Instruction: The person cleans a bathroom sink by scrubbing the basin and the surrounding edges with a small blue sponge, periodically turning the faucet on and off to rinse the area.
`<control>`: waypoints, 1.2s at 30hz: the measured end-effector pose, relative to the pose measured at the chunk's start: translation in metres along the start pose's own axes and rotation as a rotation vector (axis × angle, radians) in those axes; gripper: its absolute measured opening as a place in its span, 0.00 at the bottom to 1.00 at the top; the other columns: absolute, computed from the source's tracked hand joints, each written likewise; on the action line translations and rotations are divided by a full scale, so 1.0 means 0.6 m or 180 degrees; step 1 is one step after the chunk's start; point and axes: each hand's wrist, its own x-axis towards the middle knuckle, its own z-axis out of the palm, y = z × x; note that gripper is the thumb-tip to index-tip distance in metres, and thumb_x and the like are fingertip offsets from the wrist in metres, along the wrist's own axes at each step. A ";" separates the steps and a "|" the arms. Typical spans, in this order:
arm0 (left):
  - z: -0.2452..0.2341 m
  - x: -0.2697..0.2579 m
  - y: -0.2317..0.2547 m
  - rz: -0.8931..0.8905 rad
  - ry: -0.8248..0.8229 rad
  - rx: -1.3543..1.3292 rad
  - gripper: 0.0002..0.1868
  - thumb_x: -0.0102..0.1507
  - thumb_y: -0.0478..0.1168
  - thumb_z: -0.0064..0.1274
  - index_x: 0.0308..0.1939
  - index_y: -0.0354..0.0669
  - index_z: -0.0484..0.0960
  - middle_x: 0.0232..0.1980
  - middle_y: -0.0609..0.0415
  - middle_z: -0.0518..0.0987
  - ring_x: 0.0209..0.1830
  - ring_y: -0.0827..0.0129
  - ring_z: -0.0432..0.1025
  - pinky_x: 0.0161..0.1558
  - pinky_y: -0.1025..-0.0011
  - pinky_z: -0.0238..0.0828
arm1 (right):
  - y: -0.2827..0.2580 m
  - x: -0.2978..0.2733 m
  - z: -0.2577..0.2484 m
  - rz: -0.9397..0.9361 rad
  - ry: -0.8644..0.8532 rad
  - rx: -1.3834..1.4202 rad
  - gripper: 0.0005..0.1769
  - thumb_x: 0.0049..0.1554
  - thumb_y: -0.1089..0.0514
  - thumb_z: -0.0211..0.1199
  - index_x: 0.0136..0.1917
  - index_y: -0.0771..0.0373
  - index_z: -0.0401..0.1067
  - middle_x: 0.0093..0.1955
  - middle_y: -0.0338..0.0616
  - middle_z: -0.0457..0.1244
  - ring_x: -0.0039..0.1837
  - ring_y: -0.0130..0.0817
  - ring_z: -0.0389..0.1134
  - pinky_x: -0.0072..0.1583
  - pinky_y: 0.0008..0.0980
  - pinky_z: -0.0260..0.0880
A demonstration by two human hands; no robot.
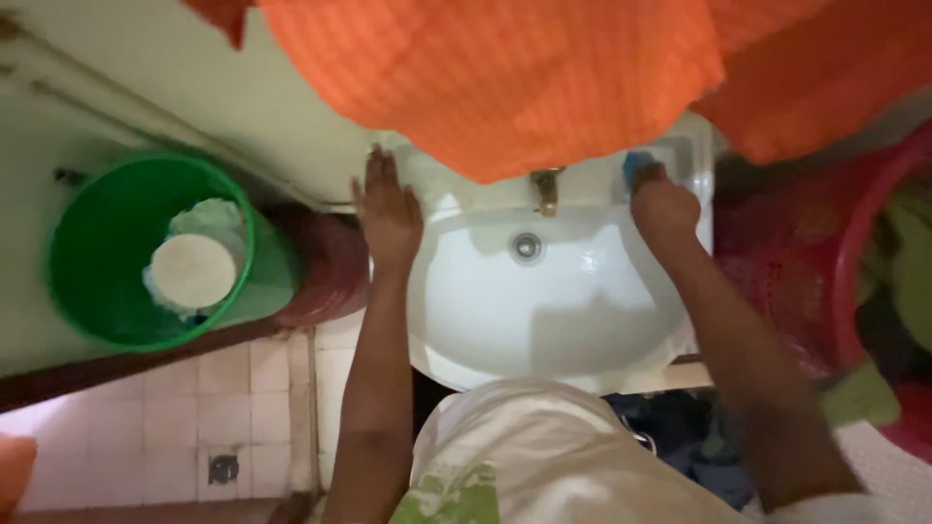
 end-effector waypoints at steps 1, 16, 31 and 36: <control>0.000 0.003 0.006 0.0020 -0.0001 -0.0051 0.30 0.72 0.39 0.43 0.77 0.31 0.61 0.82 0.41 0.58 0.84 0.55 0.52 0.80 0.42 0.41 | -0.002 0.011 0.009 0.0040 0.0005 -0.0037 0.12 0.63 0.58 0.48 0.52 0.67 0.68 0.33 0.56 0.68 0.33 0.58 0.70 0.33 0.56 0.68; -0.003 -0.001 0.011 -0.0388 -0.0132 0.0480 0.29 0.74 0.43 0.45 0.76 0.31 0.63 0.81 0.39 0.60 0.84 0.56 0.53 0.73 0.30 0.30 | -0.006 0.011 0.042 0.0866 0.0167 0.0183 0.16 0.60 0.47 0.57 0.45 0.62 0.73 0.40 0.55 0.70 0.42 0.54 0.73 0.42 0.53 0.71; -0.007 -0.004 0.005 -0.0408 -0.0233 0.0019 0.30 0.72 0.42 0.47 0.75 0.31 0.62 0.80 0.34 0.60 0.82 0.48 0.52 0.74 0.30 0.31 | -0.012 -0.039 -0.011 -0.0120 -0.0289 -0.0154 0.16 0.58 0.60 0.52 0.54 0.71 0.71 0.38 0.56 0.70 0.38 0.53 0.73 0.38 0.52 0.72; 0.005 -0.015 -0.008 -0.0210 -0.0109 -0.0062 0.33 0.72 0.43 0.50 0.77 0.27 0.59 0.81 0.32 0.56 0.83 0.46 0.49 0.75 0.32 0.32 | -0.017 -0.028 -0.015 0.0693 0.0051 -0.0146 0.12 0.63 0.57 0.54 0.51 0.67 0.73 0.39 0.54 0.70 0.39 0.53 0.73 0.40 0.50 0.72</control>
